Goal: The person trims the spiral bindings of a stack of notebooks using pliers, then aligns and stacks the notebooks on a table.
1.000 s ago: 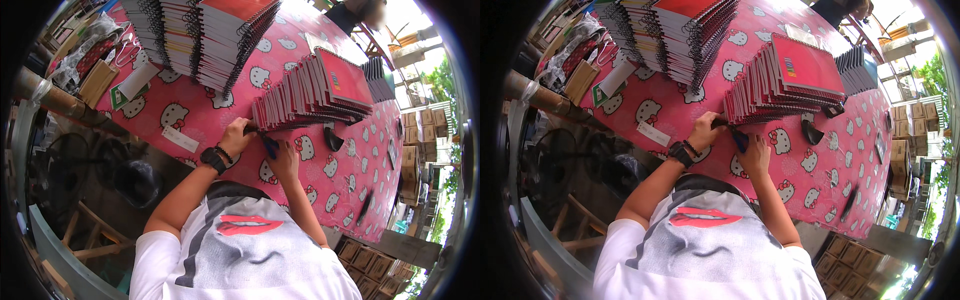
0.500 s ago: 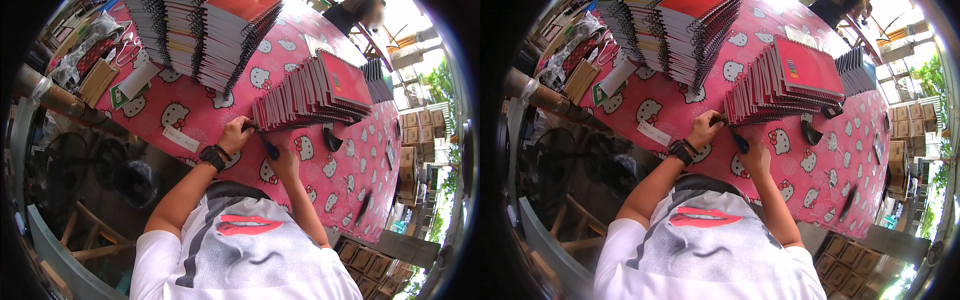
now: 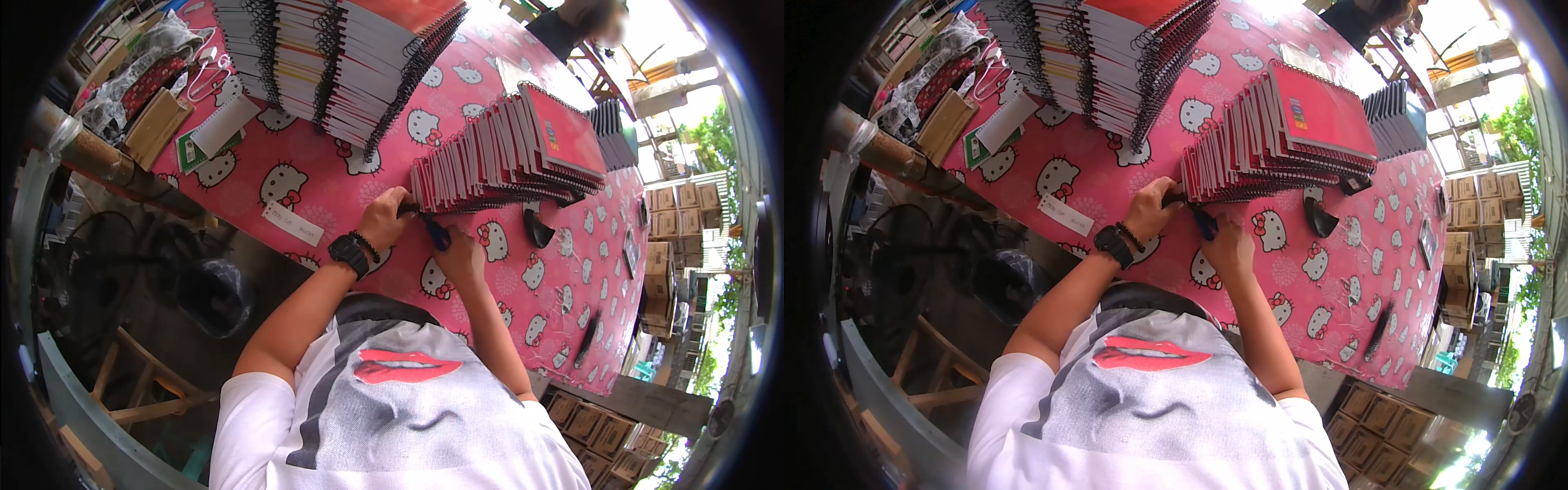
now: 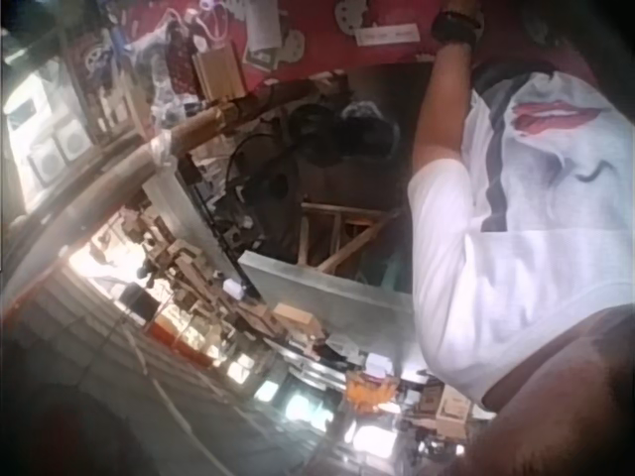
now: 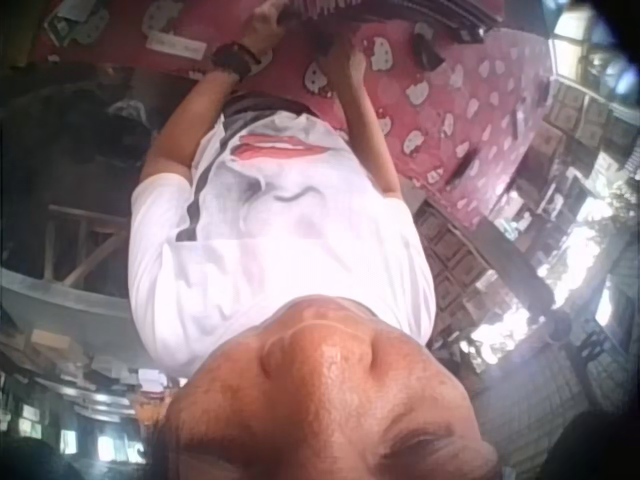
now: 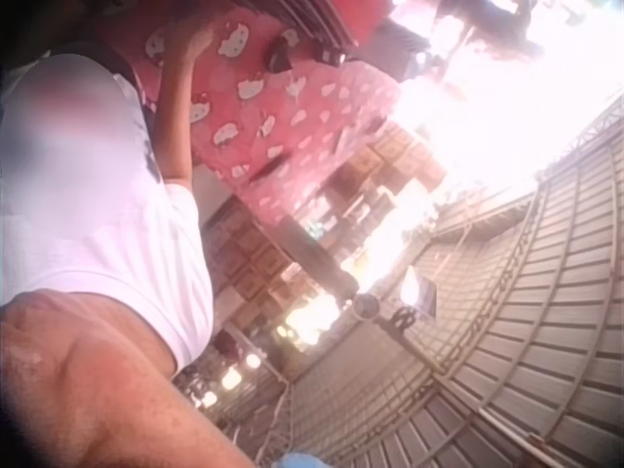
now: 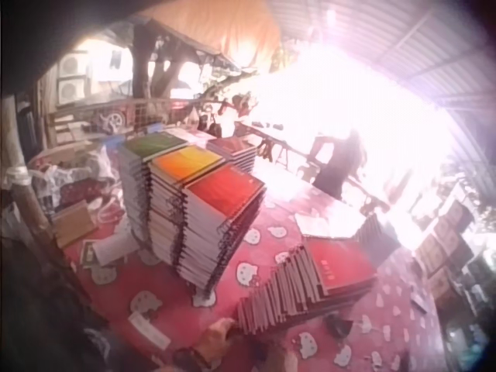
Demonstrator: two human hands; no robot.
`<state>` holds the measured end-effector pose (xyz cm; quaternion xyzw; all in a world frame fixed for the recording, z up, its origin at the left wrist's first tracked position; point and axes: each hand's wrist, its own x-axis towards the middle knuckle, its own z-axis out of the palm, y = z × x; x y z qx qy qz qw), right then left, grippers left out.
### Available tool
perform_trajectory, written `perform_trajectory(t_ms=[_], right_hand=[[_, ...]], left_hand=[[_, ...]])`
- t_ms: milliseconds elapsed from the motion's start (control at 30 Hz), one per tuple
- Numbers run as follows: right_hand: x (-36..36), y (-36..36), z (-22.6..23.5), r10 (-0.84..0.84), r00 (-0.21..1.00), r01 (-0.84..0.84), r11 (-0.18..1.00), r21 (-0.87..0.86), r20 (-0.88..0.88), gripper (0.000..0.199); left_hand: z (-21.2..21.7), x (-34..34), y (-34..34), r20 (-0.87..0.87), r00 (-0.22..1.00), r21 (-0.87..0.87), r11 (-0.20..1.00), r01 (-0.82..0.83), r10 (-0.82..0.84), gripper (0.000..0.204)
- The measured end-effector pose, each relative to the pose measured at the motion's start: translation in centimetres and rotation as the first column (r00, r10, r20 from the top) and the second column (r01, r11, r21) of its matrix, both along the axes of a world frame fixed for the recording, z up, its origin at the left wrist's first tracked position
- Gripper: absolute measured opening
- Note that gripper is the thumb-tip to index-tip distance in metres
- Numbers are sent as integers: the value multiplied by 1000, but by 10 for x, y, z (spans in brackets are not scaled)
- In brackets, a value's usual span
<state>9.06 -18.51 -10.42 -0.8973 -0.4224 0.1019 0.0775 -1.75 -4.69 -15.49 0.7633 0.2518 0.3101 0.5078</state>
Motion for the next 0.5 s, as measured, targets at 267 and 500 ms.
perform_trajectory(t_ms=[267, 500], right_hand=[[-4, -12, 5, 51, 993, -54, 998, 26, 102, 36], [0, 1, 5, 26, 996, -20, 997, -78, 84, 37]], left_hand=[[-5, 0, 2, 42, 999, -30, 999, 31, -30, 25], [-1, 0, -2, 12, 999, 102, 994, 42, -44, 24]])
